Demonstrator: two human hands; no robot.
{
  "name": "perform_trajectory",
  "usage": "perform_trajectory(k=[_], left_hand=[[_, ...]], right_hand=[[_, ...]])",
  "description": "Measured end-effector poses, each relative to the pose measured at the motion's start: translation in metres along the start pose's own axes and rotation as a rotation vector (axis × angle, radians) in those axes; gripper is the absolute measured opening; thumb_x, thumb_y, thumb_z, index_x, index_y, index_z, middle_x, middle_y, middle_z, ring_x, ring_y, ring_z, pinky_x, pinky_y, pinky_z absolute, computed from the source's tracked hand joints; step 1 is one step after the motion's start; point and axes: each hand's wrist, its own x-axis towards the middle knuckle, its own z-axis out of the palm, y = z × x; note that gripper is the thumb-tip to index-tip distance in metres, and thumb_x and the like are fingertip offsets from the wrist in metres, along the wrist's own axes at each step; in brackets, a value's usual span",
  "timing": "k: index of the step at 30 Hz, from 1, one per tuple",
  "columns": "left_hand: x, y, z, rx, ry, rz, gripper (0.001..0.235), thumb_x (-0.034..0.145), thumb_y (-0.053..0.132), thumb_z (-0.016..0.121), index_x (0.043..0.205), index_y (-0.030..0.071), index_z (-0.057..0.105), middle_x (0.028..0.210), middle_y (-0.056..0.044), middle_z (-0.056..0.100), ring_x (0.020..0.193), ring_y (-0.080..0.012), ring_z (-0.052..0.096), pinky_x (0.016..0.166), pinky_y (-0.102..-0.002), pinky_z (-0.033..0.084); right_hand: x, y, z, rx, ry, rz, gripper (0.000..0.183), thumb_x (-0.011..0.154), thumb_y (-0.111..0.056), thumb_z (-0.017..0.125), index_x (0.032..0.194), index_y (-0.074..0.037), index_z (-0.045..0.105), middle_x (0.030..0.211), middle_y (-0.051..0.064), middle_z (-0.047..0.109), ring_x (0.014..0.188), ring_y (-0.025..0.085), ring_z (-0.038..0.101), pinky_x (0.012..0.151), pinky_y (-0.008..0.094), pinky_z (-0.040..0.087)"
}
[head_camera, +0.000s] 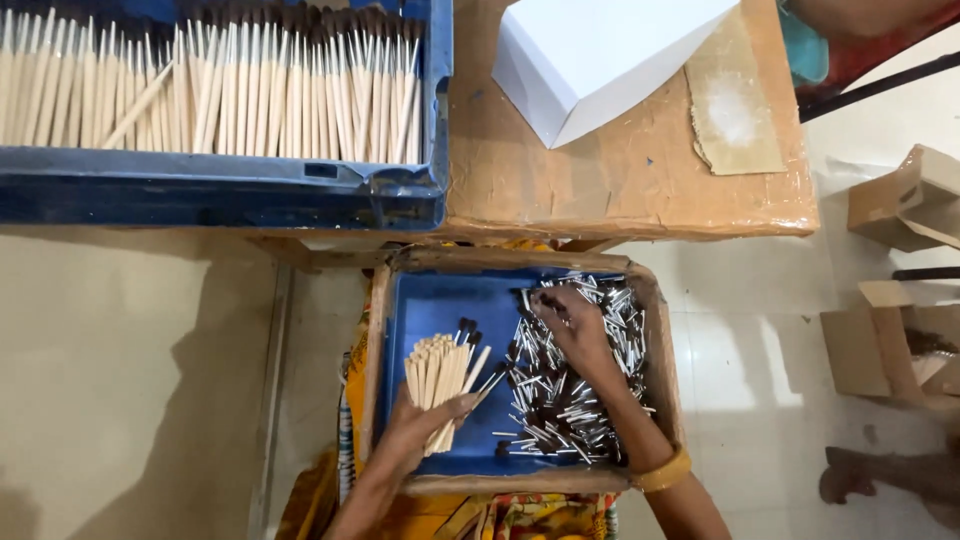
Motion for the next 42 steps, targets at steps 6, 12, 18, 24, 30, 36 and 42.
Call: perform_trajectory(k=[6, 12, 18, 24, 30, 36, 42], left_hand=[[-0.003, 0.011, 0.020, -0.276, -0.158, -0.030, 0.035, 0.076, 0.004, 0.080, 0.105, -0.005, 0.063, 0.072, -0.012, 0.065, 0.058, -0.0199, 0.063, 0.051, -0.033, 0.051], [-0.001, 0.009, 0.023, -0.383, -0.224, -0.105, 0.037, 0.075, -0.001, 0.077, 0.108, -0.007, 0.062, 0.071, -0.012, 0.063, 0.055, -0.0201, 0.061, 0.050, -0.033, 0.050], [0.007, -0.008, 0.013, 0.177, -0.078, 0.227, 0.035, 0.076, 0.003, 0.081, 0.107, -0.003, 0.069, 0.085, -0.012, 0.073, 0.070, -0.0227, 0.070, 0.062, -0.038, 0.057], [-0.017, 0.013, 0.008, 0.823, 0.168, 0.583, 0.034, 0.073, 0.009, 0.080, 0.106, 0.004, 0.075, 0.097, -0.015, 0.078, 0.087, -0.0222, 0.075, 0.074, -0.035, 0.060], [-0.005, -0.046, -0.032, 0.639, 0.175, 0.159, 0.036, 0.073, 0.012, 0.084, 0.105, 0.001, 0.074, 0.092, -0.013, 0.081, 0.079, -0.0207, 0.077, 0.071, -0.034, 0.059], [-0.009, -0.004, -0.010, 0.297, 0.166, -0.025, 0.037, 0.074, 0.012, 0.086, 0.105, -0.004, 0.074, 0.088, -0.016, 0.080, 0.072, -0.0221, 0.073, 0.065, -0.035, 0.059], [0.013, 0.003, 0.023, -0.168, -0.063, 0.007, 0.033, 0.077, 0.005, 0.079, 0.105, -0.004, 0.064, 0.078, -0.010, 0.069, 0.066, -0.0203, 0.067, 0.057, -0.037, 0.057]], right_hand=[[-0.037, -0.008, 0.013, 1.113, -0.199, 0.629, 0.009, 0.099, -0.012, 0.065, 0.104, -0.005, 0.067, 0.096, 0.013, 0.075, 0.088, 0.022, 0.077, 0.067, 0.034, 0.063], [-0.042, -0.008, 0.010, 1.341, -0.294, 0.628, 0.008, 0.097, -0.011, 0.065, 0.100, -0.005, 0.066, 0.093, 0.014, 0.075, 0.082, 0.019, 0.076, 0.063, 0.030, 0.063], [-0.051, -0.003, 0.027, 1.033, -0.311, 0.575, 0.012, 0.098, -0.014, 0.071, 0.095, -0.003, 0.066, 0.082, 0.009, 0.071, 0.072, 0.017, 0.073, 0.067, 0.031, 0.064], [-0.013, -0.015, 0.052, 0.119, -0.324, 0.235, 0.034, 0.095, -0.039, 0.069, 0.093, -0.005, 0.069, 0.077, 0.010, 0.070, 0.067, 0.023, 0.069, 0.057, 0.035, 0.054], [0.018, 0.018, 0.089, -0.859, -0.162, -0.267, 0.019, 0.067, -0.016, 0.070, 0.078, -0.003, 0.064, 0.072, 0.015, 0.063, 0.070, 0.028, 0.066, 0.052, 0.040, 0.050], [0.005, 0.024, 0.030, -0.344, 0.018, -0.188, 0.014, 0.084, -0.008, 0.070, 0.097, -0.004, 0.070, 0.086, 0.014, 0.070, 0.074, 0.025, 0.069, 0.059, 0.037, 0.054], [-0.034, 0.075, 0.002, 0.592, 0.085, 0.400, 0.011, 0.095, -0.010, 0.074, 0.103, -0.002, 0.074, 0.089, 0.004, 0.070, 0.077, 0.012, 0.064, 0.066, 0.026, 0.054]])
